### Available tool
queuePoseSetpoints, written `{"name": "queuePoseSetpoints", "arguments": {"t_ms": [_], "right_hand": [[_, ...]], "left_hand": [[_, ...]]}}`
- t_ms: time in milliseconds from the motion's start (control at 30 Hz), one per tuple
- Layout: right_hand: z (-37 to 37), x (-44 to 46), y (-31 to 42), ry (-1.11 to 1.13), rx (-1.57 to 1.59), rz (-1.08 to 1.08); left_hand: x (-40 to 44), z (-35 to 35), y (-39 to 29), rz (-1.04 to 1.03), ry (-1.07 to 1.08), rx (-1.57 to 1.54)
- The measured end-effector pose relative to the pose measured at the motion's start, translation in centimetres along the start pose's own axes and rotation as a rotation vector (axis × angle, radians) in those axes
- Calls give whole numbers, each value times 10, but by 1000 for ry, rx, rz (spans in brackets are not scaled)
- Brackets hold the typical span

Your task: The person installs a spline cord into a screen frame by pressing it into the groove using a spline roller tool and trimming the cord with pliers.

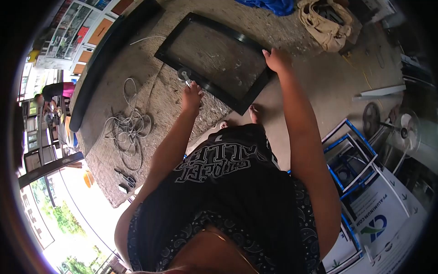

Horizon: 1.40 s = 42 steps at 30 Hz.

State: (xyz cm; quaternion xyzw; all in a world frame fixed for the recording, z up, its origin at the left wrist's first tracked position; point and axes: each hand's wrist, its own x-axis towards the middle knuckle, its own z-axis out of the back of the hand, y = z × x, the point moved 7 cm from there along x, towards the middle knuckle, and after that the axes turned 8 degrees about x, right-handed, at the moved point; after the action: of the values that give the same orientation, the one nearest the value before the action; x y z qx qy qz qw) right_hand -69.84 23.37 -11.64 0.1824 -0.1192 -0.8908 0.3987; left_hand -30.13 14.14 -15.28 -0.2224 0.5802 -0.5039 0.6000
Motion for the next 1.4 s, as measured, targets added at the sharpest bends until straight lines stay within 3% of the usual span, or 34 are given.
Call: {"name": "queuePoseSetpoints", "arguments": {"t_ms": [67, 167, 200, 267, 367, 400, 533, 600, 733, 867, 967, 1033, 1133, 1233, 1300, 1333, 1400], "right_hand": [[3, -8, 8, 131, -93, 10], [-12, -36, -7, 182, 437, 112], [-18, -42, -10, 307, 672, 21], [-31, -63, -10, 562, 1132, -190], [-33, -73, -1, 428, 1069, 34], [-68, -66, -13, 332, 1178, 32], [-53, -146, 65, 112, 1126, 81], [-75, -173, 89, 54, 1262, -7], [-89, -203, 140, 43, 1445, -113], [-147, -218, 212, 930, 1859, -237], [-175, -249, 248, 888, 1987, -486], [-184, -247, 262, 821, 2076, -513], [-210, -226, 245, 653, 2130, -704], [-217, -188, 217, 612, 2158, -596], [-209, -184, 205, 706, 1910, -681], [-208, -185, 203, 906, 1796, -654], [-161, -184, 206, 1033, 1289, -380]], "left_hand": [[-10, 6, -21, 59, -84, 135], [34, 23, -18, -46, -66, 31], [52, 29, -27, -149, -34, -93], [72, 41, -57, -55, 87, -214], [56, 73, -124, -159, 90, -256], [41, 85, -145, -190, 64, -302], [-23, 147, -166, -303, -56, -368], [-44, 189, -149, -320, -218, -404], [-58, 265, -80, -304, -331, -478], [-82, 305, -22, -228, -418, -468], [-109, 311, 18, -187, -463, -473], [-124, 309, 42, -169, -446, -480], [-152, 302, 76, -103, -460, -399], [-167, 292, 100, -64, -442, -345], [-182, 276, 104, -31, -391, -305], [-187, 265, 104, 31, -364, -297], [-192, 244, 106, 13, -341, -249]]}}
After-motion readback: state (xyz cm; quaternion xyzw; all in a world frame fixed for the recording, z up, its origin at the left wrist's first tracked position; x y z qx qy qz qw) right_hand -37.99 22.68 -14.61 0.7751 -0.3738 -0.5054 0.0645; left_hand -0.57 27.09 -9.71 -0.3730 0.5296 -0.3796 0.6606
